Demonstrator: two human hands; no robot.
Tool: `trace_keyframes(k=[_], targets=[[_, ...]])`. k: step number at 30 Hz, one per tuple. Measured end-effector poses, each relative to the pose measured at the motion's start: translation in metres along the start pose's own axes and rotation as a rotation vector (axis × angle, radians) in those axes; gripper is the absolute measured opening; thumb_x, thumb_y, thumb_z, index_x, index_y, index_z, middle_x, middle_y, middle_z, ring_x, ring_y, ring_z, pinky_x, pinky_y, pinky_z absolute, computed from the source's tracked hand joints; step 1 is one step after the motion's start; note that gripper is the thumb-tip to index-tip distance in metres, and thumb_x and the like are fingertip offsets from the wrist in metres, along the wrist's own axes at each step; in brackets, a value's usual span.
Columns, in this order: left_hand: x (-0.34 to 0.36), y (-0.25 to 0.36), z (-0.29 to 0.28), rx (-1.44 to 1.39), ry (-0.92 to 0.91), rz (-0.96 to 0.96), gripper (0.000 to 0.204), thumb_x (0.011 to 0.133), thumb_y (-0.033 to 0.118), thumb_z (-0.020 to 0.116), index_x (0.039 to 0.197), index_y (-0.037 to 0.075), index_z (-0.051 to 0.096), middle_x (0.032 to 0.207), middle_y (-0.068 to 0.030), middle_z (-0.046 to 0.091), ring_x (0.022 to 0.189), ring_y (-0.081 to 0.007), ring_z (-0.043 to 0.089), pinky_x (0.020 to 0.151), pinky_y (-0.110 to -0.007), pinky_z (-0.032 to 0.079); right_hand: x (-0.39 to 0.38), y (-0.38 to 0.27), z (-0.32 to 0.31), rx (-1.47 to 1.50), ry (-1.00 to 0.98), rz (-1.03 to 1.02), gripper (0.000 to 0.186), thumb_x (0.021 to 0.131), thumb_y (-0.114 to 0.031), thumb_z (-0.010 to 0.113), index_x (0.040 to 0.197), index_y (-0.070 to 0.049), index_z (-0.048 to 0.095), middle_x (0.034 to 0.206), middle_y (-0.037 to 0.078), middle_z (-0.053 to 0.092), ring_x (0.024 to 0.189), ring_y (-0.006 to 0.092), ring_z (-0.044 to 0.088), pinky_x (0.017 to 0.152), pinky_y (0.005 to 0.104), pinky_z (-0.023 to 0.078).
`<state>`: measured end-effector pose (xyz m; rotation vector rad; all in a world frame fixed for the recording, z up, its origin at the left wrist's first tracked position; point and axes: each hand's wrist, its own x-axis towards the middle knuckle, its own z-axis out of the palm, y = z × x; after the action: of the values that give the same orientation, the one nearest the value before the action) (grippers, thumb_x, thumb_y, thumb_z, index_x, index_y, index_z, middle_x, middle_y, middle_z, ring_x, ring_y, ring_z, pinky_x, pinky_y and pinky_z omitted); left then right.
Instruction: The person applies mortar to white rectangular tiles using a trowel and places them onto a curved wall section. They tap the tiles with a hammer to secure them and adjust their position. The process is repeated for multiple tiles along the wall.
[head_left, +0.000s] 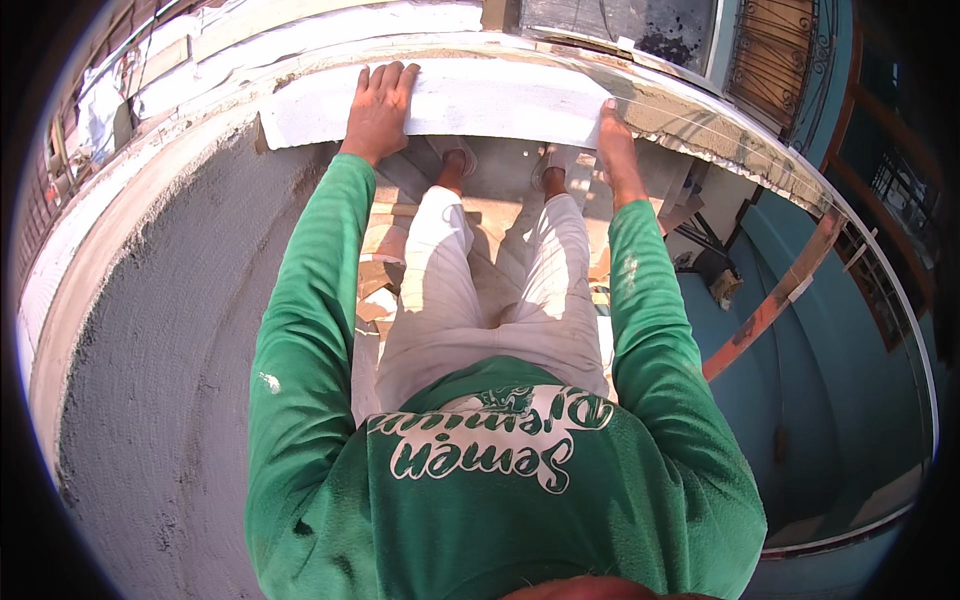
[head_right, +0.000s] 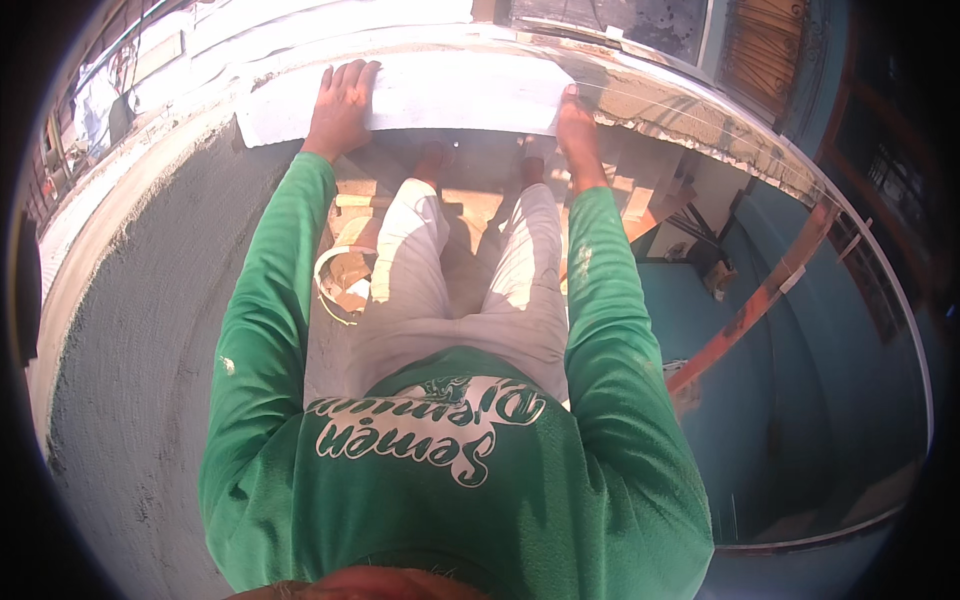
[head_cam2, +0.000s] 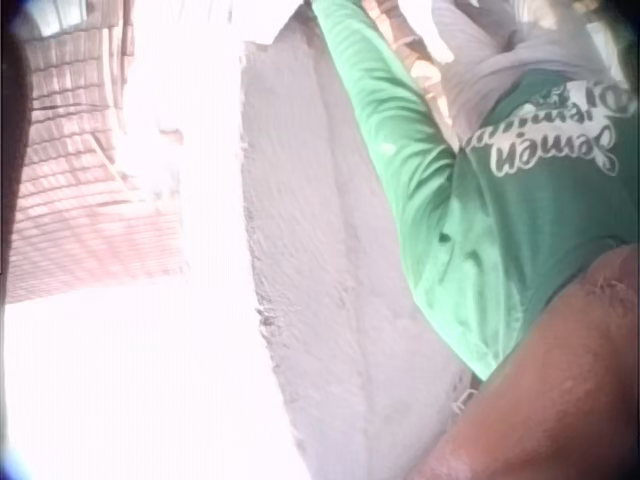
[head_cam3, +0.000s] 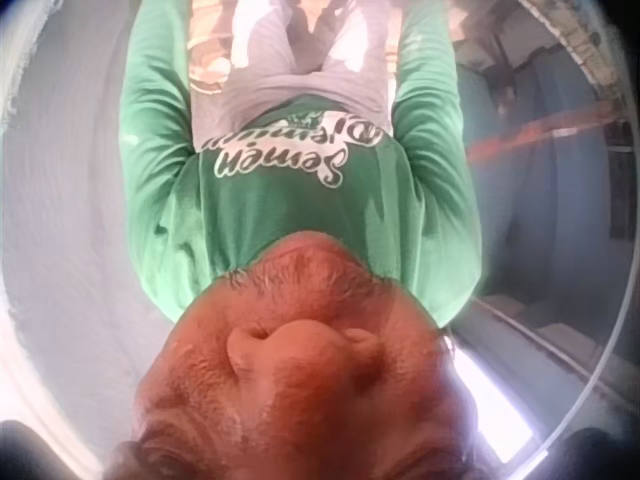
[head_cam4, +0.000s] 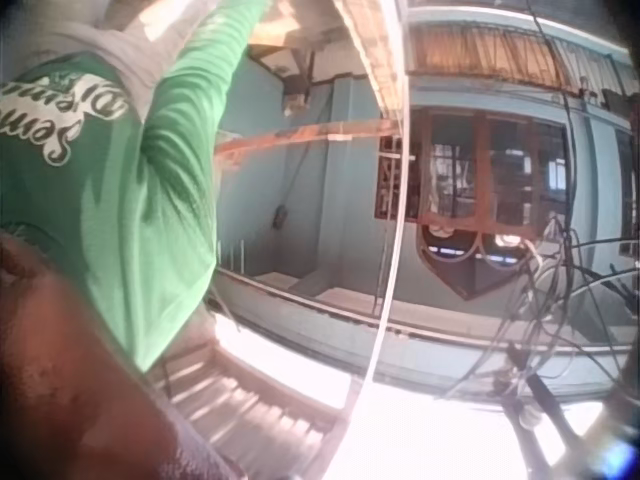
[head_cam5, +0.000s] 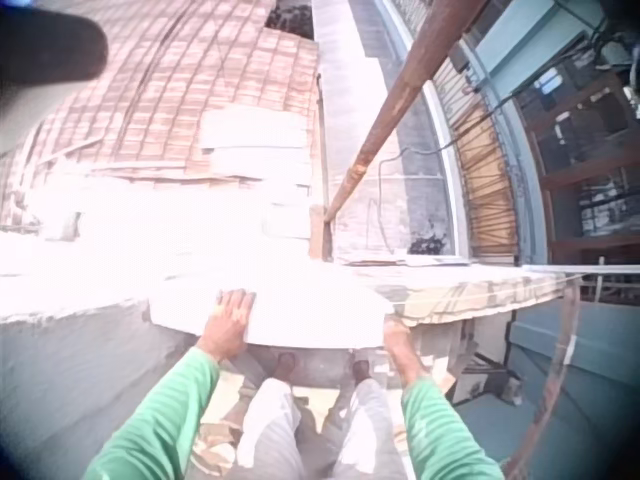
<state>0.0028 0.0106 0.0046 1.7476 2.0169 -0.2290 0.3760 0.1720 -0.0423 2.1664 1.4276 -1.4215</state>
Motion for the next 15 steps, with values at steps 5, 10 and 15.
trace_keyframes(k=[5, 10, 15], targets=[[-0.015, 0.023, 0.006, -0.234, 0.289, -0.214, 0.156, 0.066, 0.074, 0.097, 0.177, 0.002, 0.015, 0.18, -0.0297, 0.02, 0.168, -0.0499, 0.017, 0.132, -0.072, 0.021, 0.005, 0.008, 0.003, 0.111, -0.029, 0.039, 0.089, 0.116, -0.07, 0.037, 0.152, 0.007, 0.063, 0.15, 0.029, 0.067, 0.137, 0.038, 0.062, 0.116, 0.0457, 0.046], [-0.028, 0.033, 0.047, -0.424, 0.183, -0.872, 0.17, 0.07, 0.086, 0.086, 0.168, -0.021, -0.003, 0.175, -0.0489, -0.006, 0.168, -0.0588, -0.011, 0.135, -0.067, 0.002, 0.004, 0.009, -0.002, 0.084, -0.036, 0.005, 0.088, 0.115, -0.071, 0.041, 0.153, 0.005, 0.063, 0.151, 0.028, 0.066, 0.136, 0.035, 0.062, 0.117, 0.0444, 0.046], [-0.013, 0.046, 0.049, -0.482, 0.106, -0.945, 0.176, 0.065, 0.089, 0.088, 0.165, -0.025, -0.001, 0.17, -0.0562, -0.007, 0.164, -0.0661, -0.012, 0.134, -0.07, 0.0, -0.031, -0.026, -0.02, -0.16, 0.181, 0.002, 0.068, 0.114, -0.061, 0.054, 0.123, 0.001, 0.081, 0.115, 0.024, 0.08, 0.109, 0.0322, 0.074, 0.099, 0.0461, 0.055]])
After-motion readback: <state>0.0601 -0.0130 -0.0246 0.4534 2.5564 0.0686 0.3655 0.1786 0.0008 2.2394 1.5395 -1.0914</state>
